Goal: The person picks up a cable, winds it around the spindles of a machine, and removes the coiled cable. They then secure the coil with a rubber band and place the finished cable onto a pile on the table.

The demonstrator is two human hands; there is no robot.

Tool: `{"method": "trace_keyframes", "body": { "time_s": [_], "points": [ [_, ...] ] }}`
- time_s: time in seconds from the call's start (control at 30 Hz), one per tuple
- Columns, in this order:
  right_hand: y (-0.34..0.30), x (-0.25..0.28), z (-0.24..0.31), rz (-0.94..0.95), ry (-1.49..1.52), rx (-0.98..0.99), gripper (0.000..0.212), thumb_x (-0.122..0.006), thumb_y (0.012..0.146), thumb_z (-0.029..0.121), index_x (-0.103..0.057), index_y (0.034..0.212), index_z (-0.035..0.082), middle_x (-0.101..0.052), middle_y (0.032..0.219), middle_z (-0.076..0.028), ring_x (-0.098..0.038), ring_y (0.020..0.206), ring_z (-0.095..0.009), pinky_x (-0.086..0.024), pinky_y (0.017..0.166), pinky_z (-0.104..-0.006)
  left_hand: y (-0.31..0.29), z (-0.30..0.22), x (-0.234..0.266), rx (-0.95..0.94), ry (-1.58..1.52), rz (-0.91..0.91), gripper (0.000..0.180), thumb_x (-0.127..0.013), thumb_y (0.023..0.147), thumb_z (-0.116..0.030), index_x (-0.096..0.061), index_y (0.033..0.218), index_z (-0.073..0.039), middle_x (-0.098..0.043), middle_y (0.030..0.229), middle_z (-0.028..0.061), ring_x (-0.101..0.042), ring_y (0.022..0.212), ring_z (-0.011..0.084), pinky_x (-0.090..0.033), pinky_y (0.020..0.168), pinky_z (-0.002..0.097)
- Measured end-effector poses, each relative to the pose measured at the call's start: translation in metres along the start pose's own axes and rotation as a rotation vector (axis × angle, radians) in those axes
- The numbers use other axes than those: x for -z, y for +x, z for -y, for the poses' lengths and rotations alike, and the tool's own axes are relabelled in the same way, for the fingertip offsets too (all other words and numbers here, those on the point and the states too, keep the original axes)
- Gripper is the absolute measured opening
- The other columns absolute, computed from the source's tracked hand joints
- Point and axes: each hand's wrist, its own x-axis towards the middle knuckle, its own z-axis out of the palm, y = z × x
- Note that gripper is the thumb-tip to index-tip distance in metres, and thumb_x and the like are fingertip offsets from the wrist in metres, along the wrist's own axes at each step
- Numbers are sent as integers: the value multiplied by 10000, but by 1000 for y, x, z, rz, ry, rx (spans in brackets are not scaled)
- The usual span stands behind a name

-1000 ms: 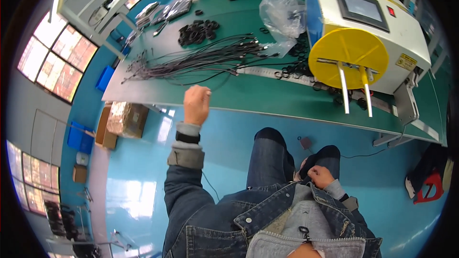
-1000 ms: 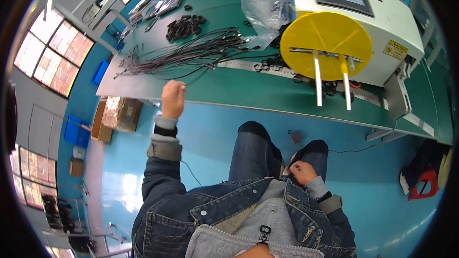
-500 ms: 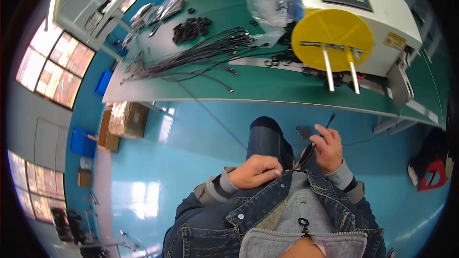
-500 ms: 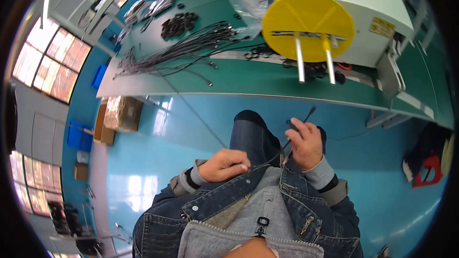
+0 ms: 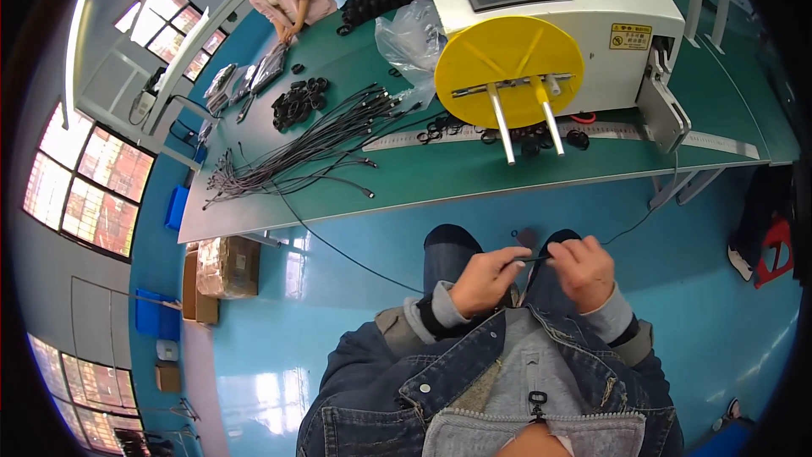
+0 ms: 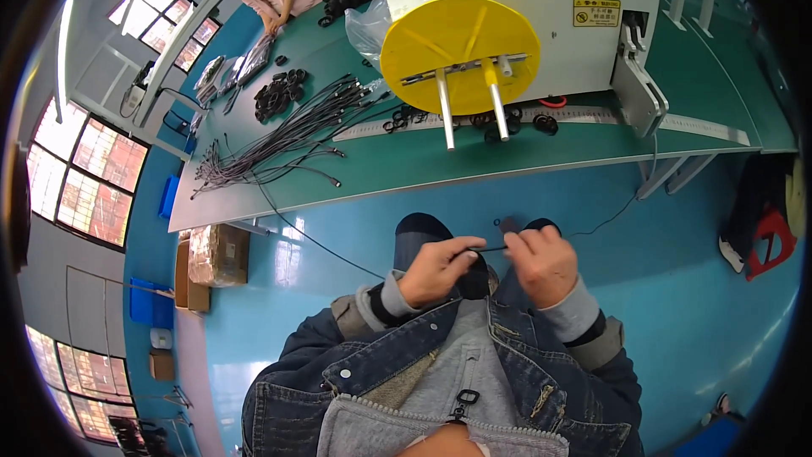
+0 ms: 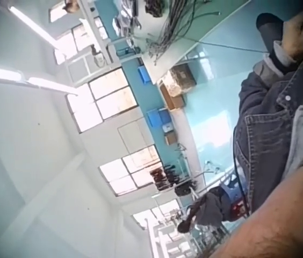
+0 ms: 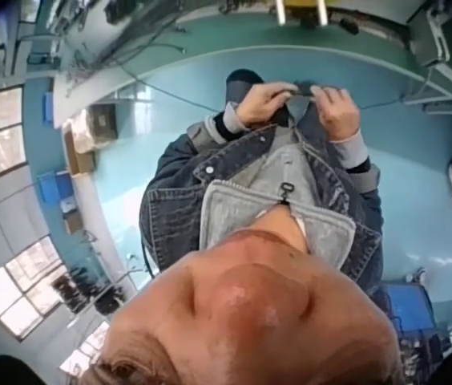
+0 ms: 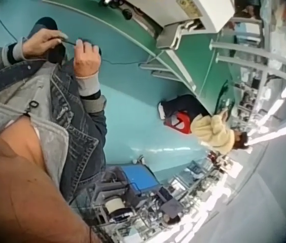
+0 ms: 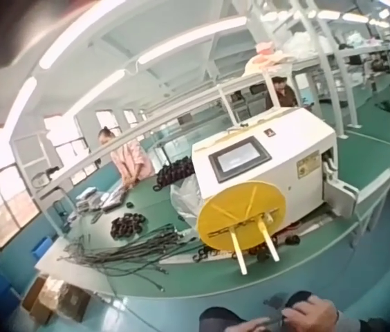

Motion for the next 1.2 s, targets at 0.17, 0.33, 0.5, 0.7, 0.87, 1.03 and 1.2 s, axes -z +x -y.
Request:
{"method": "trace_keyframes", "body": {
  "time_s": [0.17,0.33,0.5,0.7,0.87,1.03,1.2],
  "points": [
    [1,32,-17,-41,-56,-9,382,-651,599,-7,-585,975,8,-577,795,-97,-520,661,-261,-439,558,-334,9,-37,22,-221,52,-74,198,-513,873,-97,-594,1021,5,-535,648,28,-474,584,75,-407,535,217],
    [37,44,-11,-225,-84,83,389,-647,614,-48,-571,996,-36,-594,839,-128,-554,649,-270,-473,565,-324,29,-82,39,-126,-47,-127,174,-527,862,-75,-608,980,24,-537,658,-6,-458,587,55,-377,531,190],
    [70,46,-32,-377,-185,143,334,-637,675,-30,-550,996,-59,-596,842,-149,-581,652,-277,-484,544,-324,66,-107,59,-239,-73,-169,142,-574,830,-64,-619,942,10,-561,679,18,-474,577,69,-399,538,204],
    [111,-17,-88,-402,-140,19,170,-597,761,66,-524,895,-9,-583,728,-133,-591,610,-272,-490,516,-330,130,-78,81,-398,-13,-432,121,-624,786,-50,-638,888,14,-541,702,27,-475,582,63,-393,530,194],
    [122,-36,-99,-457,-99,-64,123,-593,765,76,-501,823,18,-566,658,-123,-586,571,-272,-483,496,-343,143,-67,86,-453,51,-524,110,-648,760,-31,-644,858,19,-518,720,26,-476,580,68,-397,525,195],
    [133,-43,-107,-364,-124,-166,115,-597,777,70,-501,797,9,-573,676,-148,-587,587,-281,-467,486,-350,155,-61,88,-435,20,-533,111,-659,756,-39,-648,851,18,-514,722,20,-480,581,66,-395,521,191],
    [131,-45,-108,-378,-125,-310,154,-606,792,143,-501,746,40,-547,578,-124,-570,524,-280,-452,460,-356,156,-63,91,-442,-13,-531,103,-651,765,-40,-648,851,17,-510,715,14,-480,583,62,-395,518,189]
  ]
}}
